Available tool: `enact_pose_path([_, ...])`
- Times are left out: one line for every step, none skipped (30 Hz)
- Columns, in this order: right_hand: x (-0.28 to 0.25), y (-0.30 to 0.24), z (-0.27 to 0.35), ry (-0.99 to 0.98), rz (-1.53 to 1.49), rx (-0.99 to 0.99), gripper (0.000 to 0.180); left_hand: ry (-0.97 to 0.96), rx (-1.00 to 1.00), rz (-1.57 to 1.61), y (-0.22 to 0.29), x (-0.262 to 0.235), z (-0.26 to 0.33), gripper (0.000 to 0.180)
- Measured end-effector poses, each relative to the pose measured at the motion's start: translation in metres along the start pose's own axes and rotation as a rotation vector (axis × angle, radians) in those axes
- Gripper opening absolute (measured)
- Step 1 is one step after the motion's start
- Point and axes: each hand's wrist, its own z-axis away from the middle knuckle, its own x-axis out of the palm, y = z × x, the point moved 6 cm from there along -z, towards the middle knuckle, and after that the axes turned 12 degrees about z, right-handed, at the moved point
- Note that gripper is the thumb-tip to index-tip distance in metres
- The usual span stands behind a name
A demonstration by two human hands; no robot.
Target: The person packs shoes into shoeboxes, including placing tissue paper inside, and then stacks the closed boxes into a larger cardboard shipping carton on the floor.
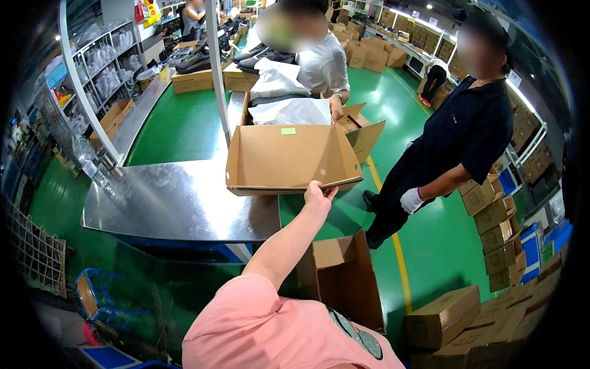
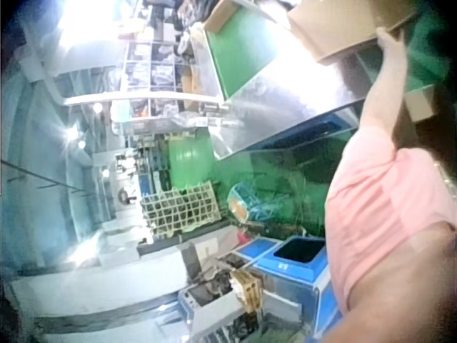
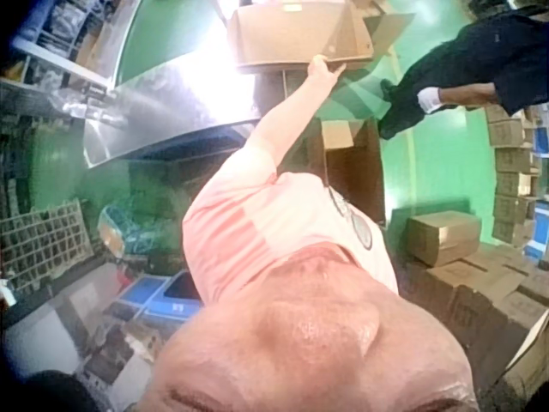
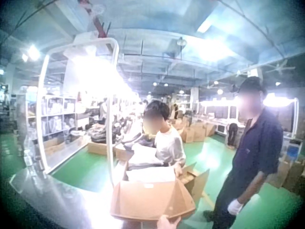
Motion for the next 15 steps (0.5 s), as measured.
enact_pose_path([-0.002, 0.001, 0.000, 0.001, -0.004, 0.005, 0.039, 0.019, 0.012, -0.014, 0.000, -0.004, 0.011, 0.016])
enact_pose_path([-0.002, 0.001, -0.001, -0.001, -0.003, 0.003, 0.039, 0.035, 0.026, -0.028, 0.000, -0.009, 0.023, 0.014])
enact_pose_path([-0.004, 0.002, -0.001, -0.003, -0.002, 0.003, 0.039, 0.052, 0.041, -0.040, 0.001, -0.014, 0.033, 0.012])
enact_pose_path([-0.005, 0.002, -0.001, -0.007, 0.007, 0.008, 0.039, 0.038, 0.021, -0.053, 0.001, -0.023, 0.042, 0.012])
enact_pose_path([-0.006, 0.004, -0.002, -0.012, 0.011, 0.003, 0.039, 0.025, 0.001, -0.066, 0.000, -0.033, 0.049, 0.011])
enact_pose_path([-0.007, 0.004, -0.004, -0.023, 0.018, 0.000, 0.038, 0.012, -0.018, -0.077, 0.000, -0.044, 0.055, 0.011])
enact_pose_path([-0.008, 0.003, -0.005, -0.034, 0.017, -0.009, 0.038, -0.001, -0.050, -0.089, 0.002, -0.056, 0.060, 0.012])
enact_pose_path([-0.011, 0.004, -0.006, -0.058, 0.017, -0.022, 0.038, 0.009, -0.052, -0.106, 0.006, -0.062, 0.075, 0.014])
enact_pose_path([-0.011, 0.002, -0.008, -0.084, 0.020, -0.042, 0.038, 0.019, -0.054, -0.122, 0.009, -0.067, 0.093, 0.015])
enact_pose_path([-0.009, -0.004, -0.014, -0.159, -0.005, -0.093, 0.038, 0.028, -0.059, -0.138, 0.014, -0.073, 0.108, 0.017])
enact_pose_path([-0.002, -0.011, -0.015, -0.288, -0.052, -0.157, 0.038, 0.010, -0.070, -0.163, 0.017, -0.084, 0.114, 0.017])
enact_pose_path([0.005, -0.030, -0.021, -0.367, -0.080, -0.235, 0.038, 0.016, -0.081, -0.208, 0.023, -0.096, 0.123, 0.018])
enact_pose_path([0.018, -0.050, -0.023, -0.391, -0.079, -0.288, 0.038, 0.021, -0.087, -0.256, 0.031, -0.103, 0.136, 0.019])
enact_pose_path([0.035, -0.079, -0.023, -0.234, -0.031, -0.364, 0.040, 0.027, -0.084, -0.297, 0.042, -0.112, 0.148, 0.020])
enact_pose_path([0.081, -0.125, 0.047, -0.305, 0.199, -0.339, 0.043, -0.001, -0.063, -0.334, 0.058, -0.124, 0.158, 0.021])
